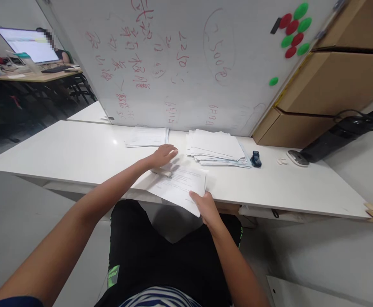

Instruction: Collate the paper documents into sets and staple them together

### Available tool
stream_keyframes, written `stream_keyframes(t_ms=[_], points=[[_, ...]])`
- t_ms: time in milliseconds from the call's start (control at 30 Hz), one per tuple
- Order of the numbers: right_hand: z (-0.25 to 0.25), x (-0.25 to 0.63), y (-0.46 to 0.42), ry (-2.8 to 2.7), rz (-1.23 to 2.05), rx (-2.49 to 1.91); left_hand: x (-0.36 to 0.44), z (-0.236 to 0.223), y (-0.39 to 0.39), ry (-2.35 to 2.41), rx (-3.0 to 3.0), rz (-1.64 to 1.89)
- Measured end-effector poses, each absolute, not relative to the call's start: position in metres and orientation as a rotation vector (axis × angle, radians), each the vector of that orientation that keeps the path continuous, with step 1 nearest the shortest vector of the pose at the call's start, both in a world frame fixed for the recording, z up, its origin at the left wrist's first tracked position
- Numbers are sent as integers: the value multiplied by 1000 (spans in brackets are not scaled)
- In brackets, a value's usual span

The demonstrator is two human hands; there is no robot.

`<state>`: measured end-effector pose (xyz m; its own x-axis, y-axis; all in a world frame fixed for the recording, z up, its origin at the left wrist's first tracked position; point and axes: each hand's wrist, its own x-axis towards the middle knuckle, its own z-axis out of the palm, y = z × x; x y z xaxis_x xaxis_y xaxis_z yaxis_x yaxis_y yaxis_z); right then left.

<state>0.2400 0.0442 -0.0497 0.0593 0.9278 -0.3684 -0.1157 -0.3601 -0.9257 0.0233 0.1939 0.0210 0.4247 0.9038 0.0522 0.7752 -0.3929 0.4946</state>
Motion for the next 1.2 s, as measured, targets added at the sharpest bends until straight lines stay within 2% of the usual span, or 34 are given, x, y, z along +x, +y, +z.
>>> stream_keyframes(t_ms=[133,333,900,1200], points=[[-48,236,40,-864,1461,-1444,39,9,199,1409,2304,284],[-50,237,37,-884,1437,-1473,38,-8,196,1421,2307,239],[-50,240,36,-880,1430,-1474,41,-3,186,1450,2306,189],[-47,238,35,-788,1433,-1457,52,-6,172,1537,2524,139]])
